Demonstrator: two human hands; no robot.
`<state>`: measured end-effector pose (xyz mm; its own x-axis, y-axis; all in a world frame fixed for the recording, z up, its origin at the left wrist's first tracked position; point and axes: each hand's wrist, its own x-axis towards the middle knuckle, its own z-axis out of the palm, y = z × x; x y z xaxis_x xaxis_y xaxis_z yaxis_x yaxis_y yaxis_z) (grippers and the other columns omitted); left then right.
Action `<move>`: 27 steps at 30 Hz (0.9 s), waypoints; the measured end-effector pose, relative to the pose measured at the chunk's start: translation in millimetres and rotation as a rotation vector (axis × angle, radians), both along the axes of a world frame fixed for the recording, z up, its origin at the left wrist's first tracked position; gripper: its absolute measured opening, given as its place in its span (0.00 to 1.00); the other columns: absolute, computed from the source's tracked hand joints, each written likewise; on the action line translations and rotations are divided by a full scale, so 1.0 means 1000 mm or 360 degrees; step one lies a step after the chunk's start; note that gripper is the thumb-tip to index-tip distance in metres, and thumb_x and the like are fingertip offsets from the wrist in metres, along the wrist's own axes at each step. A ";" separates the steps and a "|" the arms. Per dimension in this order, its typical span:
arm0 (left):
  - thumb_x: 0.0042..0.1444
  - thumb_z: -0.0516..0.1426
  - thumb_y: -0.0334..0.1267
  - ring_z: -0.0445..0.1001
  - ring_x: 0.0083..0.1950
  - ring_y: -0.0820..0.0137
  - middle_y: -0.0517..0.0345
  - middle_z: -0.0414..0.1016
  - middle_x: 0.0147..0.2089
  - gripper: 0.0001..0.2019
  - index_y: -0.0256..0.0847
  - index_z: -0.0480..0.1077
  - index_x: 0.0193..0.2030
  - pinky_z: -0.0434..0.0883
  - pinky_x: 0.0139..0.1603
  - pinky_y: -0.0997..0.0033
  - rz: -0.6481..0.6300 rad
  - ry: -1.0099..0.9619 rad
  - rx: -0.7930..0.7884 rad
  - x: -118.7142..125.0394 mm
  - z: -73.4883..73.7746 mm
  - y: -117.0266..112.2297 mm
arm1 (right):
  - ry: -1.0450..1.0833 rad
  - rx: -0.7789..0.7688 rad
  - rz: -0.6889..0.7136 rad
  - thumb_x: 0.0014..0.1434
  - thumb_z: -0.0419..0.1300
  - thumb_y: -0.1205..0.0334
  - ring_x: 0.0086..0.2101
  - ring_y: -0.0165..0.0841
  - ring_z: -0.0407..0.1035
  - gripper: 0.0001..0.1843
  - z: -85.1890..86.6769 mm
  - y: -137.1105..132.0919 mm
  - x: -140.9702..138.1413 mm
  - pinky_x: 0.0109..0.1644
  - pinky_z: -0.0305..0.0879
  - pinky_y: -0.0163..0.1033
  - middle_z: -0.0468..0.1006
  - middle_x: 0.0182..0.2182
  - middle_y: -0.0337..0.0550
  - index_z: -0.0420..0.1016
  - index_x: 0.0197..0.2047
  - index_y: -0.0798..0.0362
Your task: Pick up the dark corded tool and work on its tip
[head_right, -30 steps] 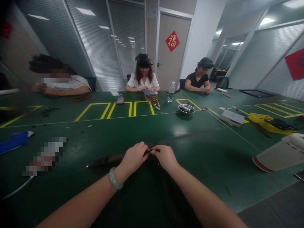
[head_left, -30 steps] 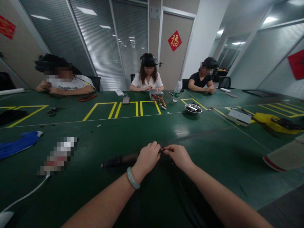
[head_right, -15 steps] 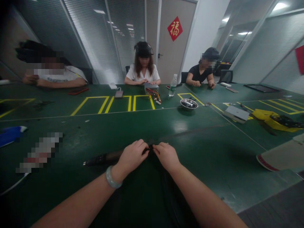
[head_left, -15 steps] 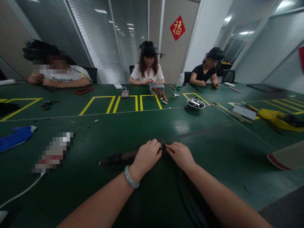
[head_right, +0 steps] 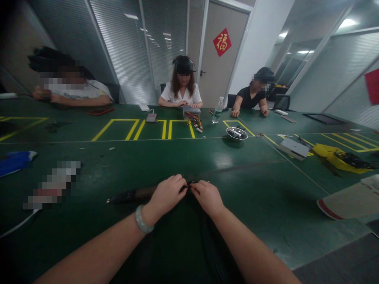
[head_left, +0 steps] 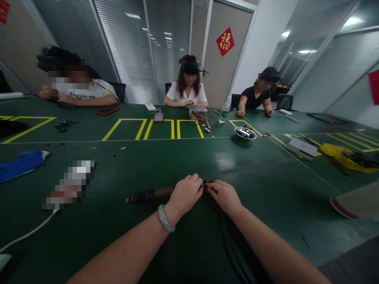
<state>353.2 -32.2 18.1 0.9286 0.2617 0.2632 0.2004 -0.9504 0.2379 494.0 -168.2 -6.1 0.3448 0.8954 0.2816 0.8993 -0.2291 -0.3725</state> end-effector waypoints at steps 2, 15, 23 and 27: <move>0.63 0.52 0.36 0.68 0.43 0.67 0.55 0.67 0.43 0.04 0.41 0.67 0.40 0.68 0.40 0.67 0.0004 -0.0001 -0.0001 0.000 0.000 0.000 | -0.0028 0.0003 -0.0030 0.65 0.55 0.61 0.38 0.33 0.71 0.11 -0.002 0.001 -0.002 0.46 0.65 0.36 0.78 0.40 0.42 0.77 0.48 0.49; 0.62 0.52 0.36 0.68 0.43 0.67 0.56 0.67 0.42 0.04 0.41 0.66 0.40 0.68 0.39 0.69 0.0013 0.0004 0.0025 0.001 -0.004 0.001 | -0.0190 0.0110 0.0007 0.65 0.56 0.63 0.35 0.31 0.71 0.11 -0.009 0.000 -0.001 0.43 0.66 0.34 0.77 0.36 0.42 0.77 0.48 0.50; 0.63 0.51 0.36 0.68 0.43 0.66 0.54 0.67 0.43 0.04 0.40 0.66 0.40 0.69 0.41 0.67 0.0035 0.0012 0.0032 0.003 -0.007 -0.001 | -0.0697 -0.0092 0.0264 0.66 0.53 0.66 0.36 0.33 0.70 0.13 -0.001 0.005 0.007 0.41 0.66 0.37 0.76 0.36 0.44 0.73 0.52 0.54; 0.63 0.51 0.35 0.70 0.44 0.65 0.54 0.68 0.43 0.05 0.40 0.65 0.43 0.69 0.42 0.66 0.0058 0.0001 0.0014 0.002 -0.006 -0.002 | -0.0834 -0.0102 0.0354 0.66 0.52 0.67 0.35 0.34 0.69 0.11 0.006 0.009 0.010 0.40 0.67 0.39 0.75 0.37 0.45 0.75 0.46 0.54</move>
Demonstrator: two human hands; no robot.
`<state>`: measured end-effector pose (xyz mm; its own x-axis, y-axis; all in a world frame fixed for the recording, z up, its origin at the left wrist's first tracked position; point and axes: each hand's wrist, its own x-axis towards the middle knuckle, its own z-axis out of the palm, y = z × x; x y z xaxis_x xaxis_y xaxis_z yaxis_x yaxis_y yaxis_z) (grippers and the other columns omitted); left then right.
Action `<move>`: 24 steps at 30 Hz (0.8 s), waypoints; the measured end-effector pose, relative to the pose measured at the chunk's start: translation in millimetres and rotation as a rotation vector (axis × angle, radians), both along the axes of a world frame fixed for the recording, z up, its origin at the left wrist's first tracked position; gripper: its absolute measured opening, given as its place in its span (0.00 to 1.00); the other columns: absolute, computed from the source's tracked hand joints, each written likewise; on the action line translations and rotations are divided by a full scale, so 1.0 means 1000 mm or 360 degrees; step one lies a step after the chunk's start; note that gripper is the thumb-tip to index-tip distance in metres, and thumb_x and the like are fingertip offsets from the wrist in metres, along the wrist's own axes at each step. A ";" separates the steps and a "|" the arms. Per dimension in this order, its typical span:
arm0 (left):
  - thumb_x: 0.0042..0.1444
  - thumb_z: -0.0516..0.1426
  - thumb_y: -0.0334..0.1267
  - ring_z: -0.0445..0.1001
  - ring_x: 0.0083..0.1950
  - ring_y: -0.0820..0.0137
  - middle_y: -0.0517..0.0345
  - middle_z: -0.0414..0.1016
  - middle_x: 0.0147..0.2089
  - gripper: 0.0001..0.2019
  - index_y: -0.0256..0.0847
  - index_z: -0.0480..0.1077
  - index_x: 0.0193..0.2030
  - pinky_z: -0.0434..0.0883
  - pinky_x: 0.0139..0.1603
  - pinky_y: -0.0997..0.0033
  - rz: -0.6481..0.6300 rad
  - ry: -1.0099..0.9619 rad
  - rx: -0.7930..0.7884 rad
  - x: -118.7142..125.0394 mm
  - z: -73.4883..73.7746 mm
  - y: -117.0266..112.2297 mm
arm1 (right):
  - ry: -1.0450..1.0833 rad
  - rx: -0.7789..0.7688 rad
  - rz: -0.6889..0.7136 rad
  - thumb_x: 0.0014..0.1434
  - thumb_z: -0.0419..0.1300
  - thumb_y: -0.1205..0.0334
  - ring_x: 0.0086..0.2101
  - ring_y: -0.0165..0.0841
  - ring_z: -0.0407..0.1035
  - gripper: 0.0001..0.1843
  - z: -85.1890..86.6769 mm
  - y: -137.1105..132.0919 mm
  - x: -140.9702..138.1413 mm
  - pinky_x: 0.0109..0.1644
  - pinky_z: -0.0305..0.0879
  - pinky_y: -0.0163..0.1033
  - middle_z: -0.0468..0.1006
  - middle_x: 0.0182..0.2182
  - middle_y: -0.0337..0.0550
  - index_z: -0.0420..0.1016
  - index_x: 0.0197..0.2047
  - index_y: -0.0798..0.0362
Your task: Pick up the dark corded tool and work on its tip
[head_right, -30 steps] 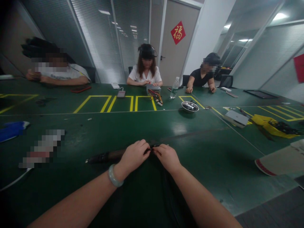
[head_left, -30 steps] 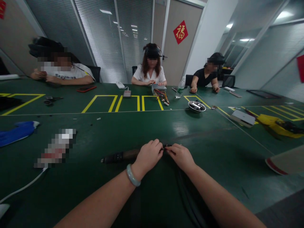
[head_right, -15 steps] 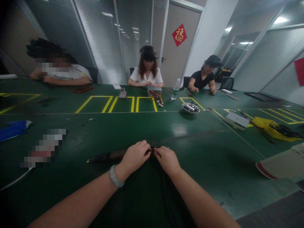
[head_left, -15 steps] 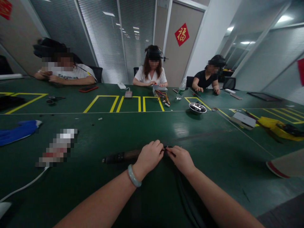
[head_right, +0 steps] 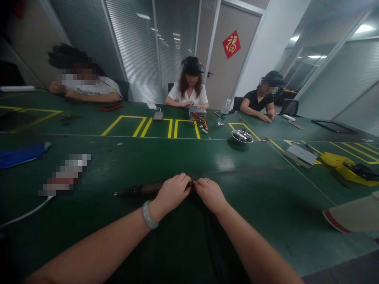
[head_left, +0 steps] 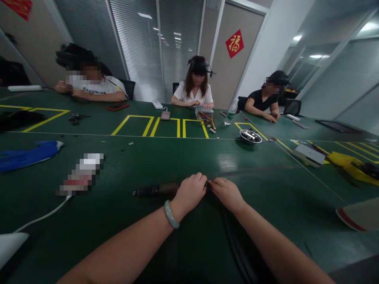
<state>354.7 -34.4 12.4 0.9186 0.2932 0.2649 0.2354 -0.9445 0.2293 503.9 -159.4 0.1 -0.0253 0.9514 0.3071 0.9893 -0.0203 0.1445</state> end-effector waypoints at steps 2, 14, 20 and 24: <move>0.63 0.51 0.35 0.70 0.45 0.66 0.54 0.69 0.45 0.07 0.41 0.64 0.47 0.70 0.44 0.65 0.0006 -0.0002 0.0005 -0.002 0.003 -0.001 | -0.0023 0.0023 0.0049 0.65 0.54 0.68 0.38 0.36 0.70 0.09 0.002 0.001 0.000 0.43 0.68 0.40 0.76 0.42 0.47 0.75 0.44 0.54; 0.61 0.54 0.35 0.64 0.62 0.65 0.54 0.69 0.57 0.11 0.42 0.67 0.50 0.56 0.67 0.58 -0.0379 -0.0120 -0.0041 -0.068 0.012 -0.020 | -0.0040 0.0027 0.0158 0.64 0.54 0.69 0.49 0.39 0.72 0.15 -0.013 -0.005 0.012 0.48 0.72 0.43 0.71 0.55 0.50 0.71 0.53 0.53; 0.61 0.54 0.38 0.61 0.65 0.64 0.56 0.65 0.63 0.15 0.45 0.66 0.55 0.61 0.64 0.59 -0.0603 0.0000 -0.0261 -0.098 -0.002 -0.025 | 0.0036 0.0051 0.0224 0.65 0.52 0.67 0.51 0.37 0.70 0.13 -0.017 0.002 0.016 0.50 0.71 0.41 0.73 0.54 0.49 0.72 0.51 0.53; 0.62 0.53 0.40 0.63 0.64 0.64 0.56 0.66 0.62 0.14 0.46 0.67 0.55 0.62 0.63 0.59 -0.0642 0.0036 -0.0304 -0.097 -0.001 -0.020 | 0.0077 0.0054 0.0234 0.66 0.51 0.66 0.43 0.35 0.74 0.11 -0.012 0.006 0.017 0.47 0.72 0.41 0.77 0.48 0.49 0.72 0.48 0.53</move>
<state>257.6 -54.6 11.3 0.9744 -0.0480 0.2195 -0.1362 -0.9030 0.4074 521.0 -153.6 -11.6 -0.1477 0.9276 0.3431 0.9878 0.1209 0.0984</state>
